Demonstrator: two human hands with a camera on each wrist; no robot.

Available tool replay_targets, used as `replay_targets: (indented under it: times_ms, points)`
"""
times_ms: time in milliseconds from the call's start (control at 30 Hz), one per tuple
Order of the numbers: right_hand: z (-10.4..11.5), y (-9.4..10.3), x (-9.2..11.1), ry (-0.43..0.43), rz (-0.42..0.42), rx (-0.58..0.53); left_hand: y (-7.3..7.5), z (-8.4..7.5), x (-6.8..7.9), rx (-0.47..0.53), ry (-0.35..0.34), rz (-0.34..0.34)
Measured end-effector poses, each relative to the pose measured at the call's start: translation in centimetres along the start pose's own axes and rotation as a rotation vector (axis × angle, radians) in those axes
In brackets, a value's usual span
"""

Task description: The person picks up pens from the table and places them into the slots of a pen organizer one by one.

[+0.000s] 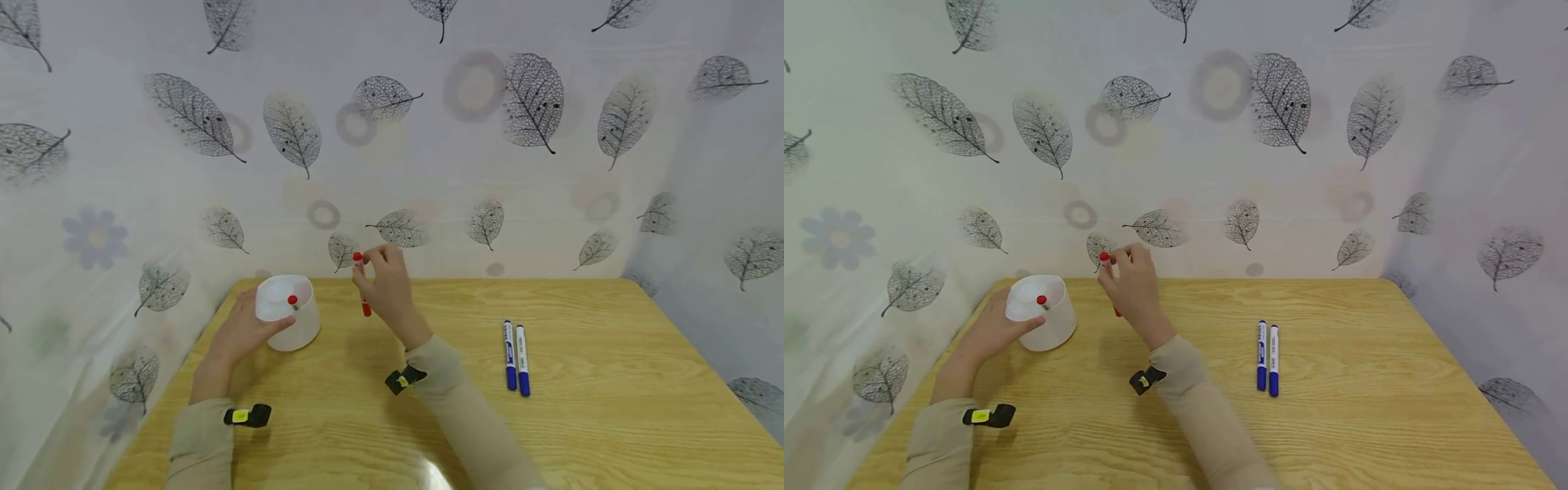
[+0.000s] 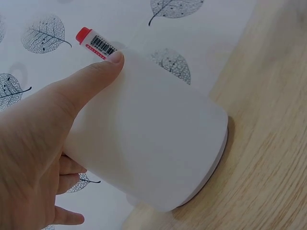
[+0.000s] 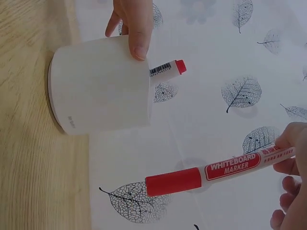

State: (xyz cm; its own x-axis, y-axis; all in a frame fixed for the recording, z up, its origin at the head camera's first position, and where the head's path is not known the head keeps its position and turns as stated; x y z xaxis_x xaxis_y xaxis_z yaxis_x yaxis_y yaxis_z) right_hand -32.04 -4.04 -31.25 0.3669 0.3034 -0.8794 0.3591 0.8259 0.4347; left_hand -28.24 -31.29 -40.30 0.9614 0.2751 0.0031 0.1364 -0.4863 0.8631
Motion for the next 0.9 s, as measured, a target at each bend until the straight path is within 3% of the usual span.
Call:
replay_targets:
  times_ms: [467,900]
  points:
    - [1.8,-2.7,-2.4,-0.029,-0.166,-0.229,0.1,0.0,-0.1,-0.003,0.016,0.014]
    - [2.5,-4.8,-3.2,-0.009,-0.11,-0.233,-0.1,0.3,-0.2,0.002,0.014,0.003]
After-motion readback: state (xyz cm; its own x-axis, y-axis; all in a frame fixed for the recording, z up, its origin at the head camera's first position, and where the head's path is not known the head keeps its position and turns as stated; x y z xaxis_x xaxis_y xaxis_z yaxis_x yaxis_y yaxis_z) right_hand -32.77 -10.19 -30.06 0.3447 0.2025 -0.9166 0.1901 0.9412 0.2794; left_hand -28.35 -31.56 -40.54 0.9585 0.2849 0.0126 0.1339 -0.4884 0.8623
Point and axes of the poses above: each hand's wrist, its own x-axis away from the middle knuckle, its own y-axis out of the back of the hand, z = x × y, the point moved 7 cm from there along -x, towards the middle knuckle, and after that the axes turned 13 degrees about y, right-handed, at the moved point
